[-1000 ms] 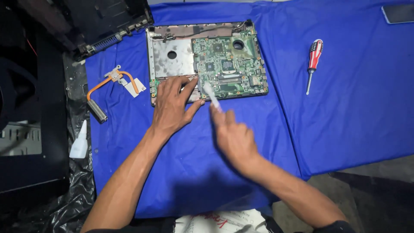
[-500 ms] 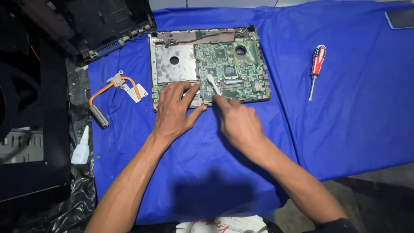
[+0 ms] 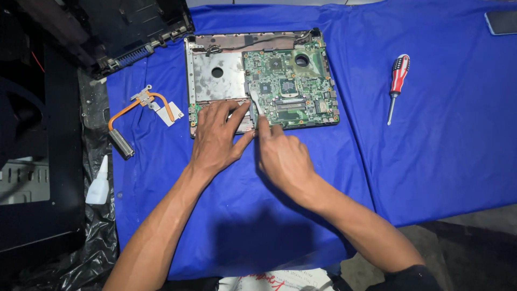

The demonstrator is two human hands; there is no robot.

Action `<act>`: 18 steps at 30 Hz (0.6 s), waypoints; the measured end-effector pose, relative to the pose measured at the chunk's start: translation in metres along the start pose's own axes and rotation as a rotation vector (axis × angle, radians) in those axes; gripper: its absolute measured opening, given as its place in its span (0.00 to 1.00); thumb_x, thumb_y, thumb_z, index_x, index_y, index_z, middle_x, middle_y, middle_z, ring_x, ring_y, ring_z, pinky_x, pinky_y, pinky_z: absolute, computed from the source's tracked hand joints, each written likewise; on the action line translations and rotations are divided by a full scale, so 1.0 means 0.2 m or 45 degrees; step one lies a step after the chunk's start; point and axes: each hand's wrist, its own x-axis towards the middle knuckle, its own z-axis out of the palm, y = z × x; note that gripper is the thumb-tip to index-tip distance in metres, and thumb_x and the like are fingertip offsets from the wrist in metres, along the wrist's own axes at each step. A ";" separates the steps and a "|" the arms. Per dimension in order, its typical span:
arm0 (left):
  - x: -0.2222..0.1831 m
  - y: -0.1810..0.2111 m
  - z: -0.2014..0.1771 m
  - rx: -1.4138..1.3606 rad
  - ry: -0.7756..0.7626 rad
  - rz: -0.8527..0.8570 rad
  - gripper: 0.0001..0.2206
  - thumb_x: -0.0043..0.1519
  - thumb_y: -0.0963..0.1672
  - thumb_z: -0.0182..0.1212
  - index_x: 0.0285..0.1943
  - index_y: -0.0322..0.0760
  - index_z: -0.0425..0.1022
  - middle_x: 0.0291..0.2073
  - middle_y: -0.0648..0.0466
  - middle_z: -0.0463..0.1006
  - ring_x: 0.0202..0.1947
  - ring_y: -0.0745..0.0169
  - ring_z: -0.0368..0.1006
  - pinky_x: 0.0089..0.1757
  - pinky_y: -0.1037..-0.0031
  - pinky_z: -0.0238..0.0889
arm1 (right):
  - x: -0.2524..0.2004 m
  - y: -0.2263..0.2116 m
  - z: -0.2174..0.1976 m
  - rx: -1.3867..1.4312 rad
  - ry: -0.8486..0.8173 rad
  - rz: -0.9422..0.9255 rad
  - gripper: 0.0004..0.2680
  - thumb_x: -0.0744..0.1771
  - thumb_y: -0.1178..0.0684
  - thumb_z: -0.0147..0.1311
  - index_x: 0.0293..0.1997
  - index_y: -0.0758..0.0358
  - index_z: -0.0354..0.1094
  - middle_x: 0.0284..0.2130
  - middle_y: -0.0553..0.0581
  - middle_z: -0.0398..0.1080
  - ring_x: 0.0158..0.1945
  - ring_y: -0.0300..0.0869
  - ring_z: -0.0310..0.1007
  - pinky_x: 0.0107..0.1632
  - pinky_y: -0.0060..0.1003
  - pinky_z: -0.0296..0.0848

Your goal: Cleaning a laptop motherboard with a cotton swab and installing a heatsink with a screwdriver

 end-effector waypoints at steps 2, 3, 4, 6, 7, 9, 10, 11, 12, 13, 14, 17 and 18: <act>0.00 0.00 0.00 -0.012 0.002 0.001 0.26 0.60 0.52 0.69 0.65 0.40 0.74 0.48 0.51 0.72 0.57 0.50 0.68 0.58 0.55 0.56 | 0.02 0.04 -0.04 -0.030 0.025 0.039 0.24 0.66 0.60 0.44 0.73 0.62 0.51 0.46 0.70 0.72 0.42 0.75 0.77 0.43 0.70 0.77; 0.00 0.00 -0.01 -0.023 0.003 0.001 0.26 0.60 0.52 0.69 0.65 0.40 0.74 0.49 0.51 0.72 0.57 0.49 0.68 0.58 0.55 0.56 | 0.02 0.06 -0.06 -0.061 0.050 0.077 0.24 0.66 0.61 0.43 0.74 0.60 0.52 0.47 0.69 0.72 0.43 0.75 0.77 0.44 0.71 0.77; 0.00 0.01 -0.01 -0.024 0.007 0.004 0.26 0.60 0.52 0.69 0.65 0.40 0.74 0.49 0.51 0.72 0.57 0.49 0.68 0.58 0.55 0.56 | 0.00 0.09 -0.04 -0.063 0.054 0.078 0.24 0.66 0.61 0.43 0.74 0.60 0.52 0.47 0.69 0.72 0.43 0.75 0.77 0.44 0.71 0.77; 0.00 0.01 -0.02 -0.040 0.004 0.001 0.25 0.61 0.52 0.69 0.65 0.39 0.74 0.48 0.50 0.72 0.56 0.48 0.68 0.57 0.54 0.56 | -0.03 0.14 0.00 -0.097 0.110 -0.008 0.23 0.66 0.58 0.44 0.72 0.54 0.55 0.44 0.64 0.72 0.37 0.72 0.79 0.39 0.66 0.79; 0.00 0.01 -0.01 -0.039 0.005 0.000 0.25 0.61 0.52 0.69 0.65 0.39 0.74 0.48 0.50 0.72 0.56 0.48 0.68 0.57 0.54 0.56 | -0.04 0.16 -0.03 -0.098 0.111 -0.009 0.23 0.66 0.58 0.44 0.72 0.54 0.55 0.44 0.64 0.72 0.37 0.72 0.79 0.39 0.66 0.79; 0.00 0.01 -0.01 -0.020 0.018 0.009 0.25 0.61 0.52 0.68 0.65 0.39 0.74 0.48 0.50 0.72 0.57 0.48 0.69 0.58 0.55 0.56 | -0.05 0.20 -0.07 -0.174 0.186 -0.069 0.21 0.66 0.56 0.47 0.68 0.46 0.62 0.39 0.60 0.74 0.35 0.67 0.80 0.36 0.63 0.80; 0.00 0.00 -0.01 -0.021 0.016 0.009 0.25 0.61 0.52 0.68 0.65 0.39 0.74 0.48 0.50 0.72 0.57 0.48 0.69 0.58 0.55 0.56 | 0.01 0.30 -0.09 -0.173 0.185 -0.068 0.21 0.66 0.56 0.47 0.68 0.46 0.62 0.39 0.60 0.74 0.35 0.67 0.80 0.36 0.63 0.80; 0.00 0.00 0.00 -0.019 0.021 0.017 0.26 0.61 0.52 0.69 0.65 0.39 0.73 0.48 0.50 0.72 0.57 0.48 0.68 0.58 0.55 0.56 | 0.07 0.40 -0.11 -0.143 0.295 -0.107 0.17 0.65 0.60 0.51 0.60 0.47 0.70 0.37 0.61 0.75 0.38 0.66 0.79 0.39 0.62 0.78; 0.00 0.00 0.00 -0.020 0.026 0.020 0.26 0.61 0.52 0.69 0.65 0.39 0.73 0.48 0.50 0.72 0.57 0.48 0.68 0.57 0.55 0.56 | 0.12 0.49 -0.13 -0.113 0.400 -0.147 0.15 0.63 0.63 0.54 0.52 0.49 0.77 0.35 0.62 0.75 0.41 0.65 0.79 0.43 0.60 0.76; -0.01 0.00 0.00 -0.023 0.023 0.016 0.26 0.61 0.52 0.69 0.65 0.39 0.73 0.48 0.50 0.72 0.57 0.48 0.68 0.57 0.55 0.56 | 0.15 0.61 -0.12 -0.113 0.395 -0.146 0.15 0.63 0.63 0.54 0.52 0.49 0.77 0.35 0.62 0.75 0.41 0.65 0.79 0.43 0.60 0.76; -0.01 0.00 0.00 -0.019 0.028 0.016 0.26 0.61 0.52 0.69 0.65 0.39 0.74 0.48 0.49 0.72 0.57 0.47 0.68 0.57 0.54 0.57 | 0.20 0.73 -0.12 -0.190 0.531 -0.164 0.16 0.65 0.60 0.54 0.54 0.39 0.76 0.37 0.55 0.72 0.43 0.57 0.77 0.45 0.52 0.73; 0.01 0.00 -0.02 -0.014 0.042 0.027 0.26 0.61 0.52 0.69 0.64 0.39 0.74 0.48 0.49 0.72 0.56 0.47 0.68 0.57 0.55 0.57 | 0.23 0.76 -0.18 -0.092 0.643 -0.288 0.16 0.65 0.59 0.57 0.54 0.35 0.78 0.39 0.51 0.72 0.45 0.51 0.76 0.47 0.45 0.70; 0.00 0.01 -0.02 -0.025 0.030 0.028 0.25 0.61 0.52 0.69 0.64 0.38 0.74 0.47 0.49 0.72 0.56 0.47 0.68 0.56 0.55 0.57 | 0.21 0.72 -0.18 0.092 0.593 -0.383 0.15 0.64 0.62 0.59 0.50 0.40 0.80 0.38 0.53 0.74 0.45 0.53 0.77 0.48 0.46 0.71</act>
